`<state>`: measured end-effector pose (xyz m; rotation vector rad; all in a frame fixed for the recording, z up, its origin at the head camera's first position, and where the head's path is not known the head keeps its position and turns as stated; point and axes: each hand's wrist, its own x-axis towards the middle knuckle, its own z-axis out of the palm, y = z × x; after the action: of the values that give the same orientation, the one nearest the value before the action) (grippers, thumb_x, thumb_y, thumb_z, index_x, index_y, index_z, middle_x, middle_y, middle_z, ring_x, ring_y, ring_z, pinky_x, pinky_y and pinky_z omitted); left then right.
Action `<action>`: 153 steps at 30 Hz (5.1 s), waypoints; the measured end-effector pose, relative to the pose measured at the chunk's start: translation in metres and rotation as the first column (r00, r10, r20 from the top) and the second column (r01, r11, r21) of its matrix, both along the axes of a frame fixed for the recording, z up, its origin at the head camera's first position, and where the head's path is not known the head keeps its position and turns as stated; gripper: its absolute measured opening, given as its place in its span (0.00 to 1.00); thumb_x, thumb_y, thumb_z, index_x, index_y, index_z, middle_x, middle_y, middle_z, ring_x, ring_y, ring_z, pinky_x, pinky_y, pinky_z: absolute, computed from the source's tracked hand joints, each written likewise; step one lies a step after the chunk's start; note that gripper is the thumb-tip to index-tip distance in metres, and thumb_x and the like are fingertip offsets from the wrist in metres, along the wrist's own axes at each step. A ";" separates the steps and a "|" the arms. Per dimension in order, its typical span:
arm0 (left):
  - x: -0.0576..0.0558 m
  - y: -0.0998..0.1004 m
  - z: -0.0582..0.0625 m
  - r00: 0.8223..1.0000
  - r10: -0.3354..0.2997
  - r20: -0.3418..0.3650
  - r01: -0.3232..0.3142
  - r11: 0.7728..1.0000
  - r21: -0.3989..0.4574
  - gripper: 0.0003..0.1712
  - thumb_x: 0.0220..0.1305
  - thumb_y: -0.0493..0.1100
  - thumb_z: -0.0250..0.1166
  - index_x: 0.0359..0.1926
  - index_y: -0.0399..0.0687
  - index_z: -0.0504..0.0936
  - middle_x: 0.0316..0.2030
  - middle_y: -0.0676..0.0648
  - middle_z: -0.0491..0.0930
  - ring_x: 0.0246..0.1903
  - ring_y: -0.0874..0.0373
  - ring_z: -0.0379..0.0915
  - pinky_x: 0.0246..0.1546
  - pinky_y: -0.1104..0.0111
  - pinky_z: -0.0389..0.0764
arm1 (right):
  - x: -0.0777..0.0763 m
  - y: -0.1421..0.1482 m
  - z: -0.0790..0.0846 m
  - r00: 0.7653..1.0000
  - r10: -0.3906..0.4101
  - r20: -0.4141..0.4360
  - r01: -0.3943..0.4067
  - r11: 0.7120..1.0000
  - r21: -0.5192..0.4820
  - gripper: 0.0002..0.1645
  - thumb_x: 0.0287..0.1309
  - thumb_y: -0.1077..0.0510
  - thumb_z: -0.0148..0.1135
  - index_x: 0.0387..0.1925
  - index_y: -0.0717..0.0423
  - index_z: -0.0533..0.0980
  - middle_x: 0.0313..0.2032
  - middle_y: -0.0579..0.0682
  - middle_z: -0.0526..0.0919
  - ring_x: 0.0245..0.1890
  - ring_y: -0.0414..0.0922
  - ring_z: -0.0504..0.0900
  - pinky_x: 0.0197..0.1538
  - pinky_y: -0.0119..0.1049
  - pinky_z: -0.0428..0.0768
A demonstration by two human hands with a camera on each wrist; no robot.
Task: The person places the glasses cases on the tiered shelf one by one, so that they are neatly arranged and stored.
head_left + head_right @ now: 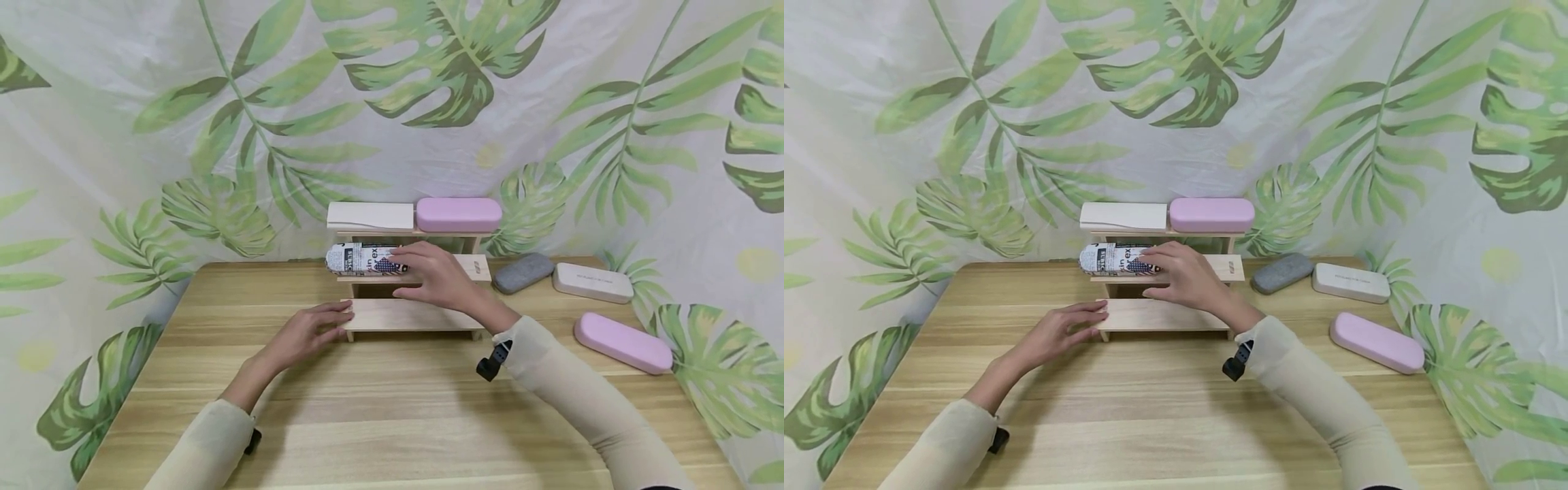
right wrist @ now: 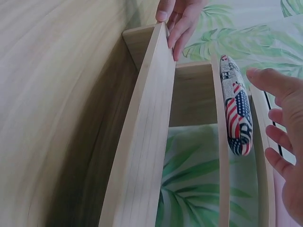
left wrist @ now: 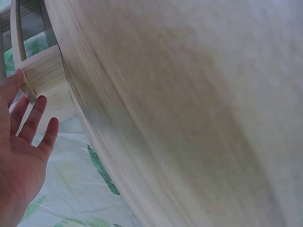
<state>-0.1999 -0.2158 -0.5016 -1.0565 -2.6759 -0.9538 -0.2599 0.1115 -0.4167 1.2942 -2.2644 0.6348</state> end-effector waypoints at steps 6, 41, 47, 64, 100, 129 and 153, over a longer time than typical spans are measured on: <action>0.000 0.000 -0.001 1.000 -0.002 -0.017 0.002 1.000 0.004 0.21 0.69 0.37 0.73 0.61 0.40 0.86 0.68 0.40 0.79 0.66 0.39 0.77 0.68 0.46 0.76 | 0.003 0.018 0.000 1.000 0.013 0.004 -0.013 1.000 -0.004 0.35 0.50 0.50 0.86 0.58 0.61 0.85 0.59 0.56 0.87 0.60 0.53 0.84 0.62 0.49 0.83; -0.001 0.001 0.000 1.000 0.014 0.028 -0.014 1.000 -0.012 0.20 0.71 0.38 0.71 0.62 0.43 0.86 0.68 0.42 0.79 0.67 0.41 0.76 0.69 0.47 0.75 | 0.019 0.138 -0.012 0.993 -0.015 0.121 0.018 0.999 -0.028 0.40 0.41 0.56 0.89 0.58 0.63 0.84 0.59 0.58 0.86 0.60 0.58 0.84 0.59 0.58 0.82; -0.001 0.000 0.002 0.999 0.012 0.039 -0.012 1.000 -0.014 0.20 0.71 0.39 0.71 0.62 0.44 0.86 0.69 0.43 0.78 0.68 0.42 0.76 0.69 0.48 0.75 | 0.021 0.160 -0.015 0.991 -0.038 0.126 0.042 0.999 -0.028 0.39 0.40 0.59 0.89 0.58 0.63 0.84 0.58 0.59 0.87 0.59 0.59 0.84 0.64 0.42 0.81; -0.002 0.000 0.000 1.000 0.005 -0.001 -0.005 1.000 -0.012 0.20 0.69 0.38 0.72 0.61 0.42 0.87 0.68 0.41 0.79 0.66 0.40 0.77 0.67 0.47 0.77 | 0.034 0.211 -0.016 0.978 -0.132 0.161 0.127 0.991 0.040 0.42 0.35 0.61 0.90 0.58 0.59 0.85 0.58 0.58 0.87 0.58 0.59 0.83 0.68 0.15 0.62; -0.004 -0.001 -0.001 1.000 0.019 0.011 -0.019 1.000 0.005 0.21 0.66 0.38 0.75 0.60 0.40 0.87 0.67 0.41 0.80 0.65 0.41 0.78 0.68 0.48 0.77 | 0.065 0.316 -0.052 0.925 -0.304 0.229 0.289 0.952 0.099 0.37 0.35 0.62 0.88 0.54 0.62 0.85 0.52 0.62 0.89 0.56 0.53 0.81 0.63 0.07 0.56; -0.005 -0.002 -0.001 0.998 0.044 0.036 -0.045 0.999 0.025 0.22 0.64 0.38 0.76 0.59 0.41 0.87 0.67 0.40 0.80 0.65 0.40 0.78 0.68 0.49 0.77 | 0.088 0.369 -0.076 0.775 -0.539 0.330 0.467 0.840 0.275 0.44 0.37 0.50 0.91 0.58 0.61 0.84 0.52 0.63 0.89 0.49 0.58 0.84 0.43 0.22 0.73; -0.003 -0.001 0.003 0.998 0.047 0.048 -0.048 0.999 0.023 0.22 0.64 0.37 0.76 0.58 0.40 0.87 0.67 0.39 0.80 0.66 0.39 0.78 0.68 0.49 0.76 | 0.106 0.385 -0.080 0.754 -0.591 0.288 0.523 0.804 0.283 0.46 0.31 0.48 0.93 0.56 0.58 0.85 0.46 0.60 0.89 0.40 0.38 0.80 0.37 0.28 0.74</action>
<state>-0.2025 -0.2170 -0.4982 -0.9732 -2.7065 -1.0126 -0.1541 0.4969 -0.4965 0.5091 -2.8894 0.4687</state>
